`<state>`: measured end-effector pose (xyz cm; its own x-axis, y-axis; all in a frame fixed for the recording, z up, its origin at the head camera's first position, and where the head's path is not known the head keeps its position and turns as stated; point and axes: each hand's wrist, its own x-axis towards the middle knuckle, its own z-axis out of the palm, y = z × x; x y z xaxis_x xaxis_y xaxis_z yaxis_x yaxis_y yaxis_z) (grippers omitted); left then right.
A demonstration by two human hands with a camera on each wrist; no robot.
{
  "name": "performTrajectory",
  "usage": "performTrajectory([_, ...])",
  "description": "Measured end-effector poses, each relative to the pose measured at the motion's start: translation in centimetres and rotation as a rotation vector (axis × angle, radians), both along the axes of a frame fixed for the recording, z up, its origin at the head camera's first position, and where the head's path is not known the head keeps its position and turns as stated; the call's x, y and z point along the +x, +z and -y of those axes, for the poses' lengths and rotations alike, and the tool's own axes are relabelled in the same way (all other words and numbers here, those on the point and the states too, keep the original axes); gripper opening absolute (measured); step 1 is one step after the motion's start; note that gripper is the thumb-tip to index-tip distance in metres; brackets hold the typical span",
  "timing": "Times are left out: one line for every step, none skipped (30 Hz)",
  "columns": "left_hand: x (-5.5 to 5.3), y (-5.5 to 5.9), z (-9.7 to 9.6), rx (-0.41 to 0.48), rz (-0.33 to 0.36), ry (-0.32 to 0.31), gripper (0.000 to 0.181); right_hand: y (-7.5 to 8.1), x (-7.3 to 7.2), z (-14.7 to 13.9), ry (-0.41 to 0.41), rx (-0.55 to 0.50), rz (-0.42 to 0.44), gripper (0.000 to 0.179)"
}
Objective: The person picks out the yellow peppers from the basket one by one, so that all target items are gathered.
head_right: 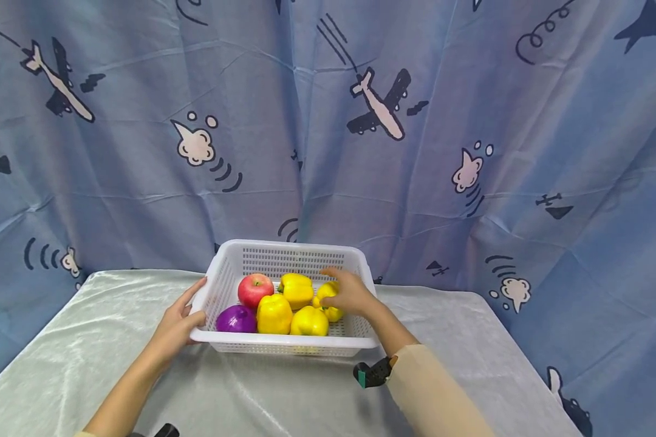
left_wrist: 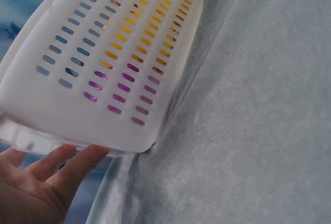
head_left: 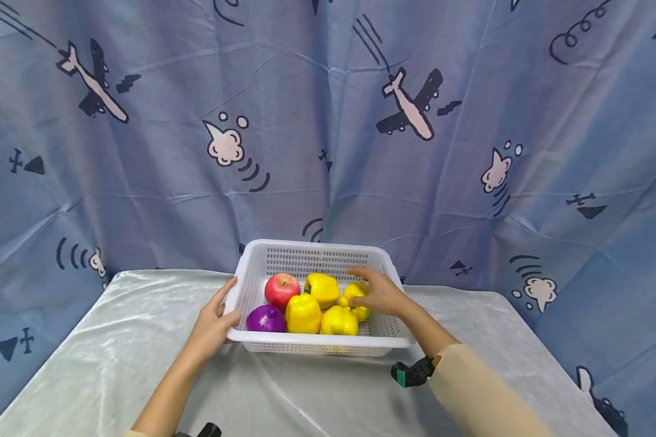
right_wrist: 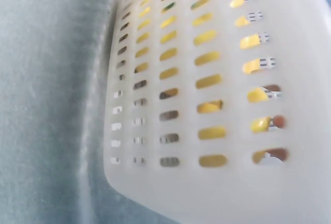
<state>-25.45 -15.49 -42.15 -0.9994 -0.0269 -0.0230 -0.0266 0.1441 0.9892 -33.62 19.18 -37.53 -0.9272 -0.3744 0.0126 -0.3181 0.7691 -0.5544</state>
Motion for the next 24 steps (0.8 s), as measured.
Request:
performTrajectory([0.1, 0.0, 0.0, 0.000, 0.000, 0.002, 0.087, -0.1, 0.0, 0.1, 0.000, -0.003, 0.002, 0.068])
performTrajectory([0.1, 0.0, 0.1, 0.000, 0.000, 0.003, 0.087, -0.2, 0.0, 0.2, 0.000, -0.007, 0.001, 0.067])
performTrajectory([0.1, 0.0, 0.1, 0.002, -0.001, 0.002, 0.087, -0.3, 0.0, 0.3, -0.004, -0.013, 0.005, 0.067])
performTrajectory([0.1, 0.0, 0.1, 0.003, -0.002, 0.001, 0.087, -0.4, -0.1, 0.4, -0.009, -0.016, 0.006, 0.067])
performTrajectory([0.2, 0.0, 0.1, 0.004, -0.003, 0.000, 0.087, -0.5, -0.1, 0.4, -0.013, -0.018, 0.007, 0.067])
performTrajectory([0.2, 0.0, 0.1, 0.007, -0.004, -0.001, 0.086, -0.6, -0.1, 0.4, -0.018, -0.015, 0.010, 0.067])
performTrajectory([0.2, 0.0, 0.1, 0.007, -0.005, -0.002, 0.086, -0.7, -0.1, 0.5, -0.023, -0.010, 0.013, 0.067])
performTrajectory([0.2, 0.0, 0.1, 0.009, -0.005, -0.003, 0.087, -0.9, -0.2, 0.5, -0.027, -0.003, 0.012, 0.067])
performTrajectory([0.2, 0.0, 0.1, 0.010, -0.005, -0.004, 0.087, -1.0, -0.2, 0.5, -0.030, 0.005, 0.011, 0.066])
performTrajectory([0.2, 0.0, 0.1, 0.012, -0.005, -0.005, 0.087, -1.1, -0.3, 0.6, -0.035, 0.012, 0.012, 0.065])
performTrajectory([0.2, 0.0, 0.1, 0.013, -0.006, -0.004, 0.087, -1.2, -0.3, 0.6, -0.040, 0.016, 0.016, 0.064])
performTrajectory([0.2, 0.0, 0.1, 0.013, -0.006, -0.004, 0.087, -1.2, -0.4, 0.6, -0.044, 0.020, 0.017, 0.062])
performTrajectory([0.2, 0.0, 0.1, 0.014, -0.006, -0.003, 0.087, -1.3, -0.4, 0.6, -0.046, 0.024, 0.015, 0.061])
performTrajectory([0.2, 0.0, 0.1, 0.015, -0.007, -0.003, 0.087, -1.3, -0.4, 0.7, -0.045, 0.028, 0.011, 0.059])
performTrajectory([0.2, 0.0, 0.1, 0.016, -0.008, -0.003, 0.087, -1.4, -0.5, 0.7, -0.046, 0.029, 0.009, 0.059])
performTrajectory([0.2, 0.0, 0.1, 0.018, -0.008, -0.003, 0.087, -1.4, -0.5, 0.7, -0.047, 0.030, 0.008, 0.058])
performTrajectory([0.1, 0.0, 0.1, 0.019, -0.009, -0.005, 0.087, -1.4, -0.5, 0.7, -0.047, 0.031, 0.005, 0.057])
performTrajectory([0.1, 0.0, 0.1, 0.021, -0.009, -0.007, 0.088, -1.4, -0.5, 0.8, -0.045, 0.033, -0.001, 0.057])
performTrajectory([0.1, 0.0, 0.1, 0.024, -0.009, -0.010, 0.088, -1.4, -0.4, 0.8, -0.047, 0.035, -0.003, 0.056])
performTrajectory([0.1, 0.0, 0.1, 0.026, -0.008, -0.013, 0.088, -1.4, -0.4, 0.8, -0.045, 0.035, -0.007, 0.056])
performTrajectory([0.1, 0.0, 0.1, 0.026, -0.007, -0.014, 0.088, -1.4, -0.4, 0.8, -0.044, 0.037, -0.011, 0.056])
performTrajectory([0.1, 0.0, 0.1, 0.027, -0.006, -0.014, 0.088, -1.4, -0.4, 0.8, -0.041, 0.042, -0.022, 0.055])
performTrajectory([0.0, 0.0, 0.1, 0.026, -0.006, -0.014, 0.088, -1.4, -0.4, 0.8, -0.041, 0.041, -0.027, 0.056])
performTrajectory([0.0, 0.0, 0.1, 0.025, -0.006, -0.013, 0.088, -1.5, -0.5, 0.8, -0.042, 0.039, -0.034, 0.056])
